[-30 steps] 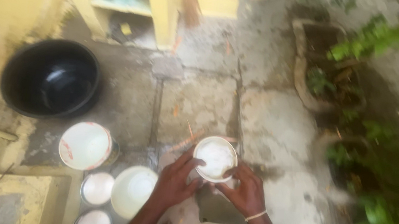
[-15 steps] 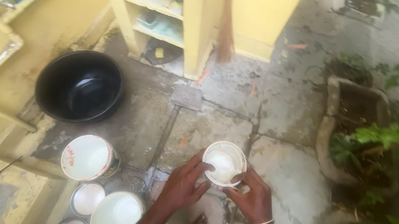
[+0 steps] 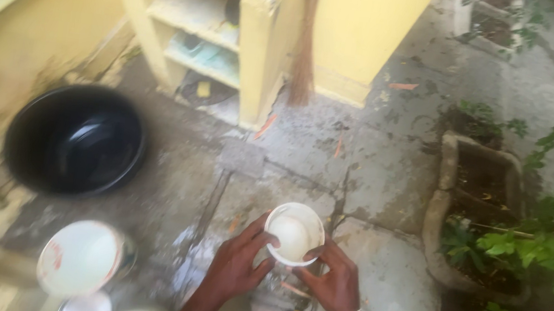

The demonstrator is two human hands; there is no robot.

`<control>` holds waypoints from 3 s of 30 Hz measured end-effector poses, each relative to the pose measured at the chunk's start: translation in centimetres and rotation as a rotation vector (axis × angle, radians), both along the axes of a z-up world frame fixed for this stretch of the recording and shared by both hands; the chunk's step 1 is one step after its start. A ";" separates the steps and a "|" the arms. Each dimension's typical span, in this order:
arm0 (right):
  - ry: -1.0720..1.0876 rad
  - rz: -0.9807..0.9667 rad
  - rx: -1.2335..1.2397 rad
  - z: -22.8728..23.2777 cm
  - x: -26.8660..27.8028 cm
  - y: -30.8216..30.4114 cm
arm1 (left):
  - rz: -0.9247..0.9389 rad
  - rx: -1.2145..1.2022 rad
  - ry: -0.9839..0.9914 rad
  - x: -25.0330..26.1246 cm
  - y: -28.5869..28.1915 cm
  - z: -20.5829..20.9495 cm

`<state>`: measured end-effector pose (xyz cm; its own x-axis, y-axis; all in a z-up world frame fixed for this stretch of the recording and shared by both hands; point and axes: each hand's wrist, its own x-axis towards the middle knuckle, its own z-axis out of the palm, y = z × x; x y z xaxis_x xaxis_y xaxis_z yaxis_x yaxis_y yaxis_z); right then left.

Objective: The person rinses multiple buckets and small cups with water by hand in an outdoor area, pouring water between the containers and emptying them onto the ground.

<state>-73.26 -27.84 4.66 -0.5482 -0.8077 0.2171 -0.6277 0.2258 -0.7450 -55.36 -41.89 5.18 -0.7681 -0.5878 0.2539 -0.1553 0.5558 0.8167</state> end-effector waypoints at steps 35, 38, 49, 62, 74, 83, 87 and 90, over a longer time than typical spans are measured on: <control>-0.115 -0.295 -0.131 1.9 -33.0 -17.5 | -0.464 -0.042 -0.014 -40.2 -25.1 0.0; 0.071 -0.301 -0.113 1.8 -37.6 -18.0 | -0.443 -0.063 -0.016 -44.7 -25.4 0.3; -0.077 -0.351 -0.064 2.4 -51.0 -21.2 | -0.449 0.110 -0.265 -58.4 -29.0 0.8; -0.233 -0.568 0.087 2.8 -65.5 -28.0 | -0.820 0.018 -0.204 -78.6 -38.1 -1.0; -0.185 -0.708 0.080 1.2 -75.0 -29.7 | -1.030 0.066 -0.100 -92.2 -41.8 0.3; -0.245 -0.674 0.149 0.1 -86.6 -29.2 | -0.928 0.022 -0.134 -102.6 -40.5 -2.0; -0.053 -0.582 0.016 1.0 -93.2 -28.8 | -0.847 -0.011 -0.176 -107.9 -39.8 -0.5; -0.052 -0.541 0.037 0.9 -97.6 -28.7 | -0.797 -0.079 -0.214 -111.2 -39.5 -0.2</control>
